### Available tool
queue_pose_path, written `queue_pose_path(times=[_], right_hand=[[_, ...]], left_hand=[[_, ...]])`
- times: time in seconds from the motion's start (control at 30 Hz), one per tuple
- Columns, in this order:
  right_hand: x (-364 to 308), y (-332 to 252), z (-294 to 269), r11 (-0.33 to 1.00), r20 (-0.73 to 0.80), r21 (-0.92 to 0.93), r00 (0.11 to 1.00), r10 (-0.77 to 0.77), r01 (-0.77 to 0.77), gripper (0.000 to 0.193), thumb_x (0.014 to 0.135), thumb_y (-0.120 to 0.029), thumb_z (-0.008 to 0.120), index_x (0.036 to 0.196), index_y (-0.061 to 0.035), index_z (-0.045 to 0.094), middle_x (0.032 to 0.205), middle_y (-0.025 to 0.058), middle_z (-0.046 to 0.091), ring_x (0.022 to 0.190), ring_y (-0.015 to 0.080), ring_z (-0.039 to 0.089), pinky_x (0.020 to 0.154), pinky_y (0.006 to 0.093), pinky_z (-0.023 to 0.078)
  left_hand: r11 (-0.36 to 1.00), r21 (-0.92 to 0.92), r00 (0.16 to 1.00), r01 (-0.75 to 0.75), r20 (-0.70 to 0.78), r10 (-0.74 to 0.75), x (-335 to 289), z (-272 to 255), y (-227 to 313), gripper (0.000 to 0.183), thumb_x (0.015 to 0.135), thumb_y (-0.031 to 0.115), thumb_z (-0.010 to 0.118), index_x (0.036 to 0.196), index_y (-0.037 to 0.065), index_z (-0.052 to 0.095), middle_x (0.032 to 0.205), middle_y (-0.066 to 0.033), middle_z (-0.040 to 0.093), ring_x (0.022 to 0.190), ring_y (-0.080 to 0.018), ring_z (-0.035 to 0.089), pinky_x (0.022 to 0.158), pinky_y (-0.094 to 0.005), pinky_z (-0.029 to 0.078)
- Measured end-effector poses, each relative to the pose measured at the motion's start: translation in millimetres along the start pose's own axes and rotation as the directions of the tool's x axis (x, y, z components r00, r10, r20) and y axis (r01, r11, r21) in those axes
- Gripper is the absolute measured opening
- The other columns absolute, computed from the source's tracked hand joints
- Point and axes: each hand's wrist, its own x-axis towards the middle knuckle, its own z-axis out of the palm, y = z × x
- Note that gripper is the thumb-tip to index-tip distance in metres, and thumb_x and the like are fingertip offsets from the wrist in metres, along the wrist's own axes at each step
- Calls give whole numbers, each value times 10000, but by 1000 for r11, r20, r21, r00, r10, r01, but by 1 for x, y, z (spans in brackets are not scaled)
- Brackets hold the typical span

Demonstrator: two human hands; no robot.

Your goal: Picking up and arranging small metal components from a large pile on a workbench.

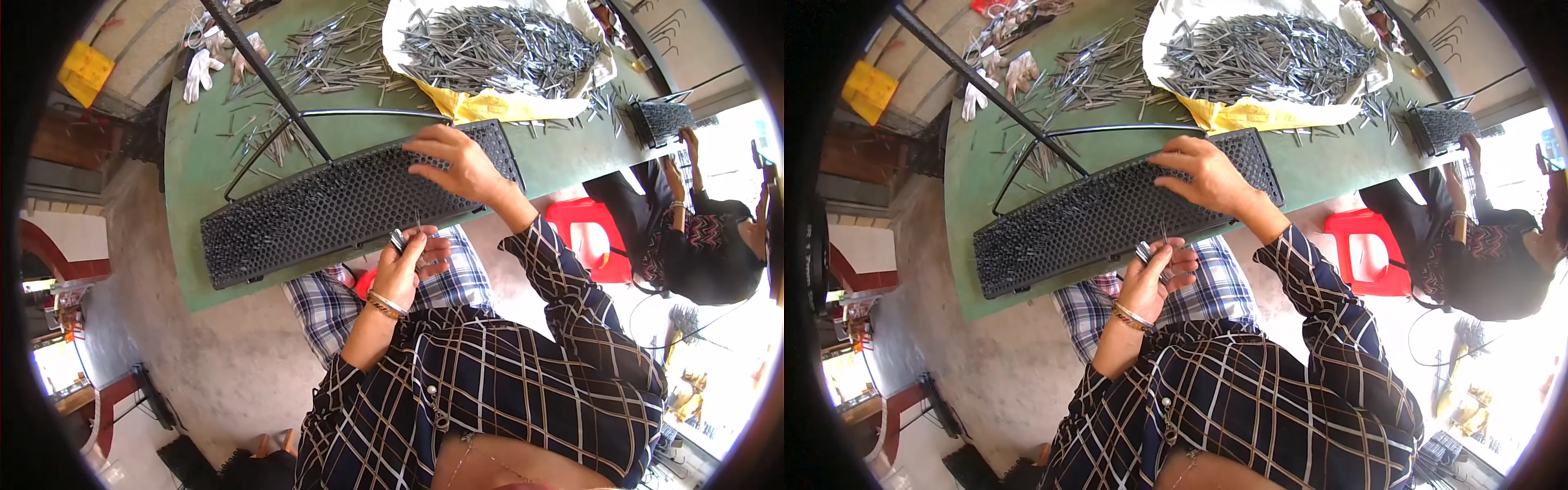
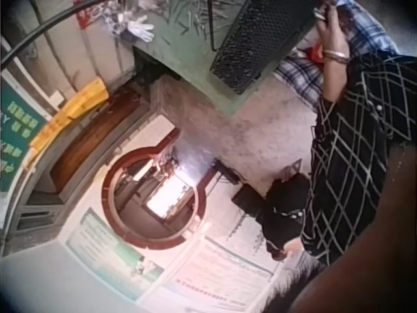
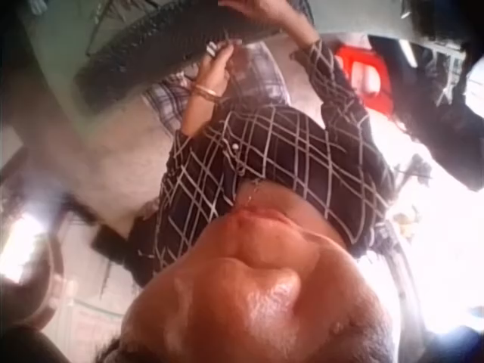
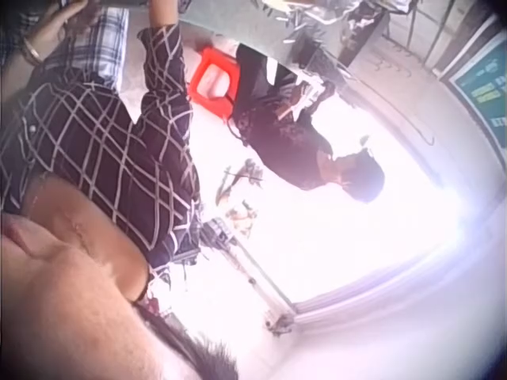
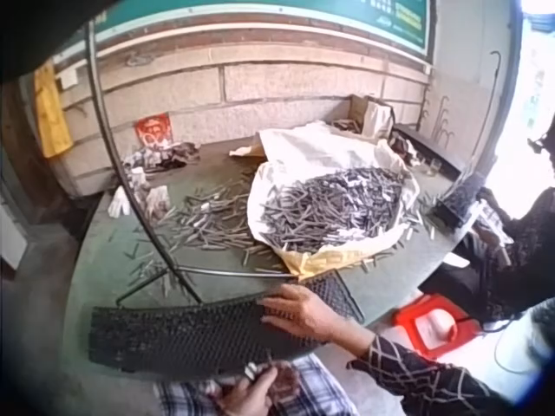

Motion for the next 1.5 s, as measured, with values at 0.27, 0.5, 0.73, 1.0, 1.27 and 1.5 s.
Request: queue_pose_path(times=[0.27, 0.5, 0.73, 1.0, 1.27, 1.5], right_hand=[[0, 18, 3, 958, 52, -237, 987, -153, 161, 136, 782, -75, 634, 907, -23, 625, 895, 100, 593, 830, 289, 579, 748, 371, 468], [-1, 16, 5, 934, 91, -306, 982, -166, 186, 131, 784, -94, 636, 897, -30, 619, 905, 93, 590, 820, 279, 578, 731, 363, 466], [0, 17, 6, 927, 99, -311, 977, -187, 209, 114, 787, -84, 632, 889, -34, 622, 870, 91, 592, 798, 272, 582, 708, 363, 464], [-2, 17, 10, 966, -46, -256, 998, -37, 24, 114, 776, -89, 653, 866, -22, 632, 810, 103, 595, 723, 286, 592, 667, 369, 475], [-6, 17, 12, 923, -36, -382, 998, -58, 40, 110, 791, -157, 638, 831, -55, 633, 789, 80, 575, 727, 266, 579, 684, 355, 449], [-7, 6, 6, 937, -91, -347, 993, -77, 41, 154, 792, -166, 646, 875, -36, 652, 818, 89, 593, 735, 262, 592, 667, 354, 466]], left_hand=[[1000, 0, 999, 31, 9, -31, 1, 3, -1, 215, 945, 165, 457, 1082, 15, 529, 948, -132, 633, 836, -204, 642, 699, -326, 560], [997, -44, 998, 60, 21, -59, 6, -5, -6, 216, 936, 146, 463, 1099, 18, 522, 959, -136, 631, 849, -206, 642, 706, -332, 564], [998, -40, 999, 43, 29, -42, 7, -4, -4, 215, 932, 142, 469, 1088, 6, 526, 951, -136, 632, 848, -206, 642, 725, -327, 561], [986, -89, 990, 139, 30, -137, 20, -13, -15, 237, 930, 147, 473, 1074, -30, 536, 962, -162, 628, 862, -227, 641, 769, -337, 549], [985, -123, 992, 123, 47, -118, 17, -14, -19, 207, 928, 144, 477, 1035, -24, 535, 970, -181, 622, 875, -258, 639, 770, -363, 553], [995, -48, 996, 86, 44, -84, 18, -9, -16, 221, 927, 149, 479, 1062, -14, 543, 965, -169, 630, 847, -224, 641, 772, -343, 544]])
